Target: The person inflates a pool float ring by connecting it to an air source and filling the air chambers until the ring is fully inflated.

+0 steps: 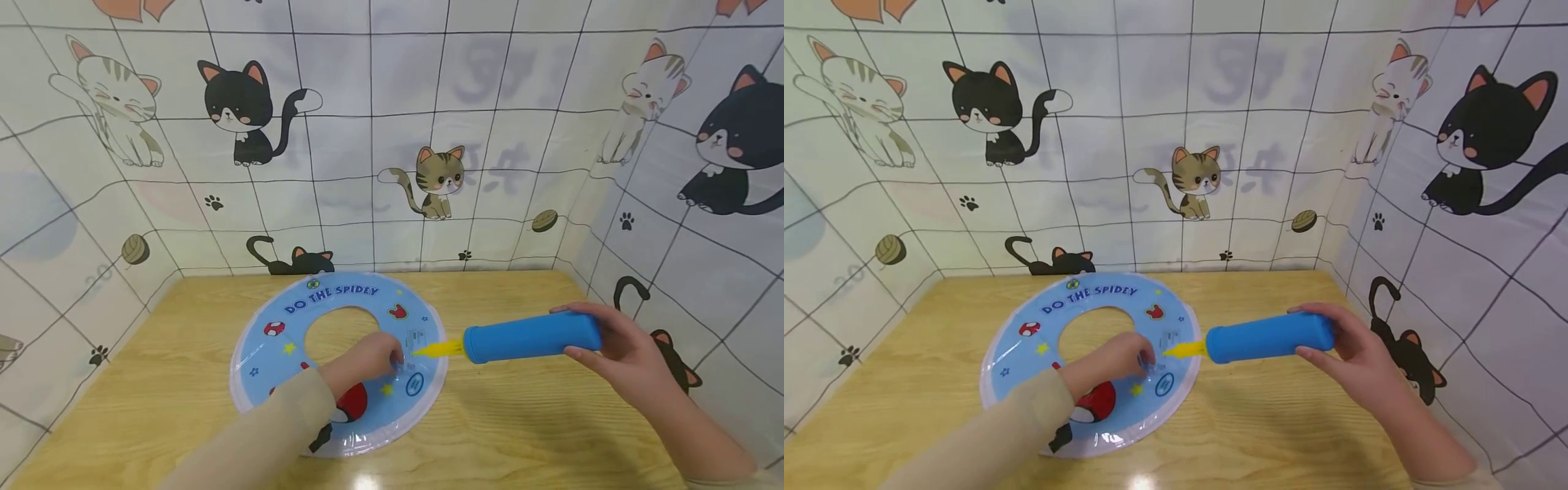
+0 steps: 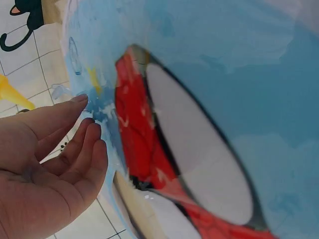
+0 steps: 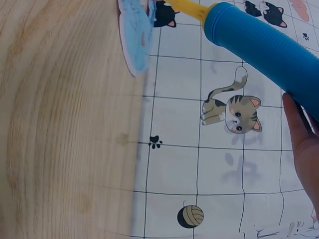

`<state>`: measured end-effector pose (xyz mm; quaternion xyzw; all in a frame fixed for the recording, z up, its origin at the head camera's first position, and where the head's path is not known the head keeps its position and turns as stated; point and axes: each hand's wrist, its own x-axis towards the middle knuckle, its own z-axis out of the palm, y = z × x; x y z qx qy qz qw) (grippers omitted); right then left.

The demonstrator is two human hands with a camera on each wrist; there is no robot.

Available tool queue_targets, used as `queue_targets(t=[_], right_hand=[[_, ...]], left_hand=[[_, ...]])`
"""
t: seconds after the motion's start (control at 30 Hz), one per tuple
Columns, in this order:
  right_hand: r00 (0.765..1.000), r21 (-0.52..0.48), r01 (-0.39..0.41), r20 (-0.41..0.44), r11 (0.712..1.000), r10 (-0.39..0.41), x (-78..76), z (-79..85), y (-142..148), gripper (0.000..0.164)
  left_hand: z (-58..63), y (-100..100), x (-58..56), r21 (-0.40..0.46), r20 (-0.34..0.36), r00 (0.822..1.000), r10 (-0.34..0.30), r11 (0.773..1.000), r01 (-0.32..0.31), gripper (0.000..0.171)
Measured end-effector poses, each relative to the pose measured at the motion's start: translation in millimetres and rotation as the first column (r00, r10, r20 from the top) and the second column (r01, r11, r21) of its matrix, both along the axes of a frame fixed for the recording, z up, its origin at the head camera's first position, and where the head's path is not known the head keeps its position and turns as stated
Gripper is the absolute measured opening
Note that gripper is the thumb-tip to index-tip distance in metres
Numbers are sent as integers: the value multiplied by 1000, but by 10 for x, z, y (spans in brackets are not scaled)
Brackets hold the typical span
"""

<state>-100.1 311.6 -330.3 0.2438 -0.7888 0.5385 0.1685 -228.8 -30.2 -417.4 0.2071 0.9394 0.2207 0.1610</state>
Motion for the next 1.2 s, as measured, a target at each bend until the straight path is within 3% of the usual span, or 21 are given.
queue_targets(t=[0.13, 0.43, 0.8, 1.03, 1.2], right_hand=[[1000, -25, -17, 13, 1000, 17, -37, -31, -51, 57], [995, -67, -96, -25, 993, 94, -145, -126, -123, 56], [999, -24, 15, 39, 1000, -14, -222, -230, -148, 53], [999, -38, -48, 7, 998, 48, -274, -204, -130, 51], [994, 38, -104, -14, 994, 104, -347, -96, -137, 55]], left_hand=[[-12, -1, -34, 15, 19, 1000, 5, 1000, -5, 18], [-38, -31, -131, 14, 25, 998, -62, 998, 62, 11], [-37, -6, -179, -21, 63, 996, -69, 997, 70, 16], [-36, 0, -191, -21, 61, 995, -78, 997, 79, 16], [-45, 2, -207, -22, 61, 995, -83, 996, 85, 15]])
